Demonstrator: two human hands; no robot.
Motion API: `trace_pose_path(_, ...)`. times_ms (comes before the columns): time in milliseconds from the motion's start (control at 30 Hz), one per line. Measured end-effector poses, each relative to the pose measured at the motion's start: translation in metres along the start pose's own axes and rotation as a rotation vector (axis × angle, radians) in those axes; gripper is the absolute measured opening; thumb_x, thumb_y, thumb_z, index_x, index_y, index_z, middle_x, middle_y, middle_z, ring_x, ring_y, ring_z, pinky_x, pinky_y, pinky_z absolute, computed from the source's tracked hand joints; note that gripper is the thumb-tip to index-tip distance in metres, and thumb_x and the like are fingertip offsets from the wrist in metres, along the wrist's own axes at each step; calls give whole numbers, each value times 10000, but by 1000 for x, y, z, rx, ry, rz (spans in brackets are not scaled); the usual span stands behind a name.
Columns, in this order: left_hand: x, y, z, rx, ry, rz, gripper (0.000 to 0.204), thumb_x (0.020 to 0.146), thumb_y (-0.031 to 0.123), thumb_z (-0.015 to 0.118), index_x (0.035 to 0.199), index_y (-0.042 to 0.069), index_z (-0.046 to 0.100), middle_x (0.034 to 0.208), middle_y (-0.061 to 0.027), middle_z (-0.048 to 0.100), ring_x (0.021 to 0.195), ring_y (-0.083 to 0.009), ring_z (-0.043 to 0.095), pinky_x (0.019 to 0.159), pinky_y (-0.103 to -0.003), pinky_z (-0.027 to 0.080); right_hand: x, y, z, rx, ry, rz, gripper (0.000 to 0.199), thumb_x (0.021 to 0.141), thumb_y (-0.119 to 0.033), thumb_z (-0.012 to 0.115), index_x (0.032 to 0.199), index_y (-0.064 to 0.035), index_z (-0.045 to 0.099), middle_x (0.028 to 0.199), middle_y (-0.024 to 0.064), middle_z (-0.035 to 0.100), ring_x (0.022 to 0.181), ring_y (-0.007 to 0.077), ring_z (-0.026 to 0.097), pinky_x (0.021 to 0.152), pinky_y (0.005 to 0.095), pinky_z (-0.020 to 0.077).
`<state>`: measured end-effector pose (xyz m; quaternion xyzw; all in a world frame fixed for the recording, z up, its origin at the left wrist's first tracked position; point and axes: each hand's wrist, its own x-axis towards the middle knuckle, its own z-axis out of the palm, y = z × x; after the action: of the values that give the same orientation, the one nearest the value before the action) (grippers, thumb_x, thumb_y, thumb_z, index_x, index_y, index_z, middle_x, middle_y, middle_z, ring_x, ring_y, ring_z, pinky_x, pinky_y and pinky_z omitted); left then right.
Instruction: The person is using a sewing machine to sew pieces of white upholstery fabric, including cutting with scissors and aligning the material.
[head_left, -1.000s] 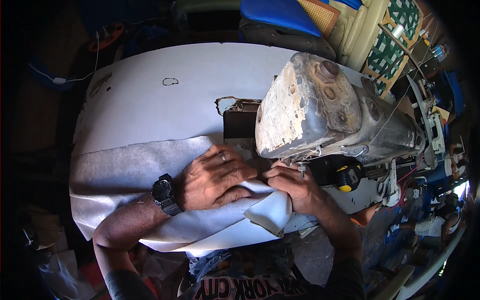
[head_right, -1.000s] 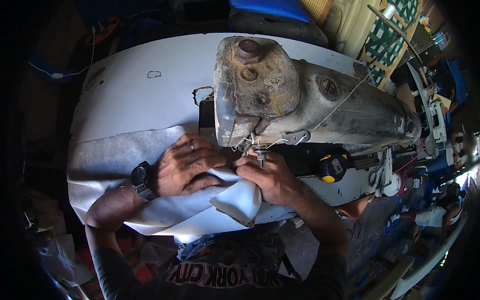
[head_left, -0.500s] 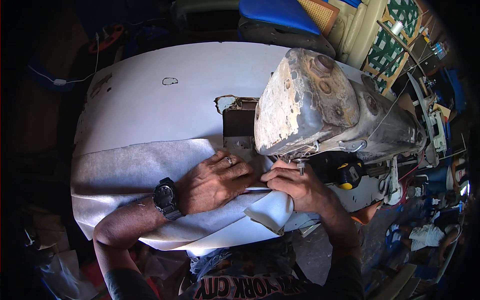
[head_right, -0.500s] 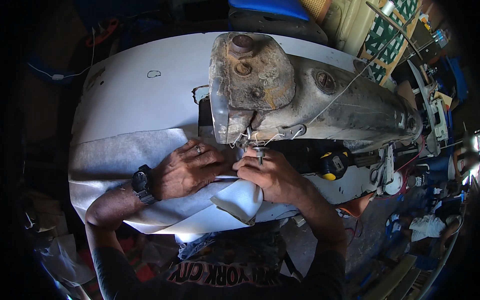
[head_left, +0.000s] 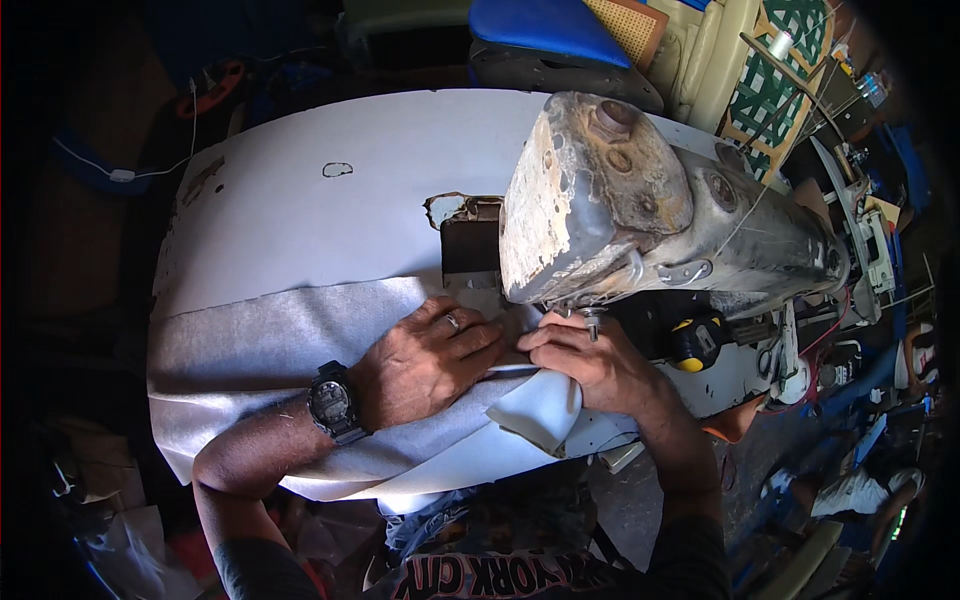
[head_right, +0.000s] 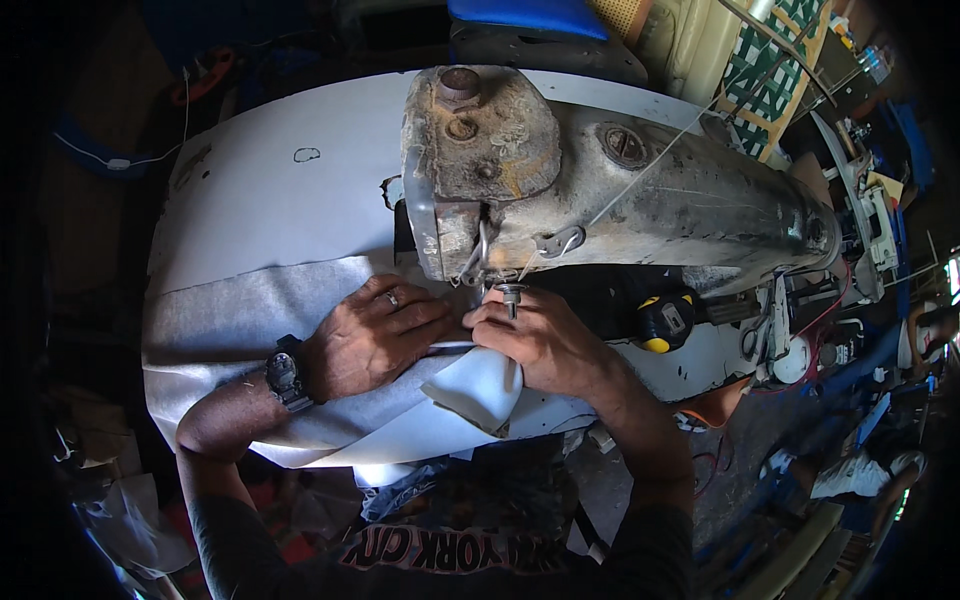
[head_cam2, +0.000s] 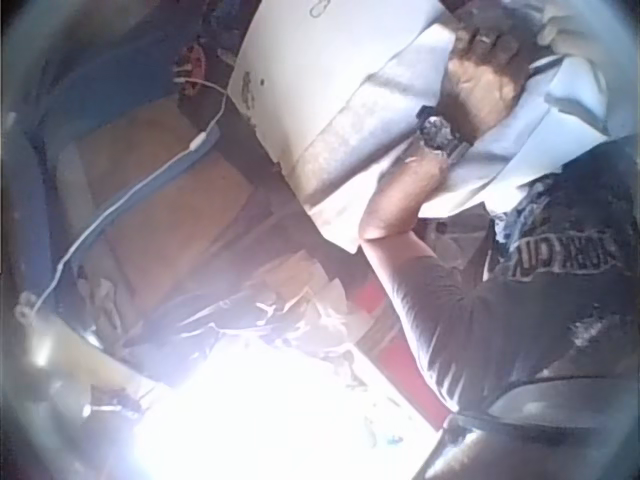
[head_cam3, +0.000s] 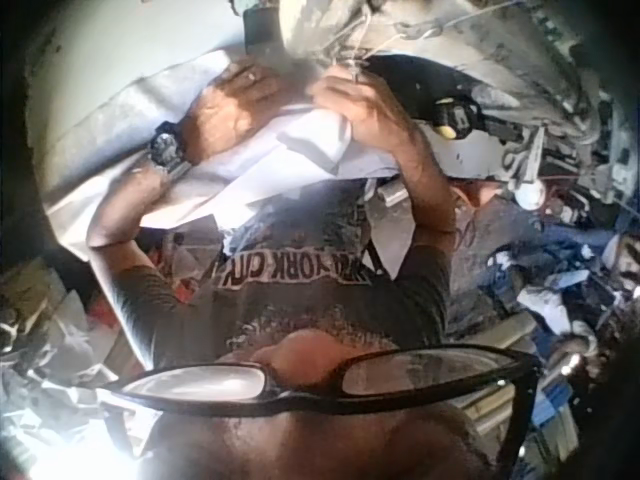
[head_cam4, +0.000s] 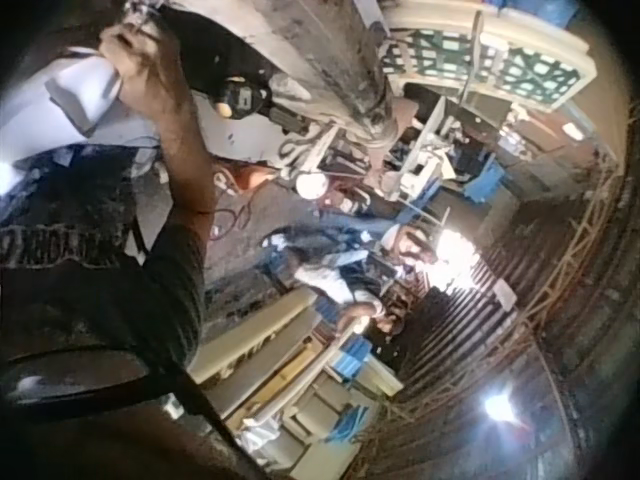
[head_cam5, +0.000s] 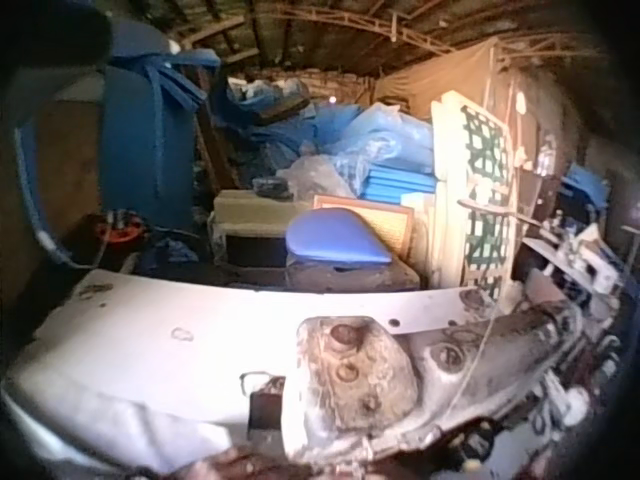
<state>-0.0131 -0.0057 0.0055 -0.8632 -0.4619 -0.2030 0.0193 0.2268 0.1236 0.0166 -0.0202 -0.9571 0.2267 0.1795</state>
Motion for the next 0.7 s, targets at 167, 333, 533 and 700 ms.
trace_pose_path(167,0,2,0,47,4,-27,380,833,156,745,1206,88,761,1280,-65,706,1219,-217,643,1099,-419,487,-1,4,4,-64,23,11,189,751,2,723,934,-46,713,1097,76,748,1048,271,716,888,409,594)
trace_pose_path(333,1,1,1,62,-28,-40,377,852,158,745,1222,91,754,1310,-68,696,1236,-219,639,1119,-424,482,-1,7,5,-70,35,15,205,748,5,724,946,-48,721,1105,72,751,1048,258,720,900,410,589)
trace_pose_path(533,1,1,6,101,-7,-42,350,911,193,723,1244,86,741,1314,-81,694,1250,-216,632,1126,-431,471,2,7,3,-124,49,28,196,762,-1,722,955,-38,720,1045,84,764,973,267,742,849,408,598)
trace_pose_path(700,6,2,4,96,-5,-96,380,923,186,711,1285,72,714,1303,-83,695,1252,-218,631,1136,-438,455,5,10,4,-130,87,17,190,785,-7,716,974,-25,724,982,100,768,886,286,757,799,412,603)
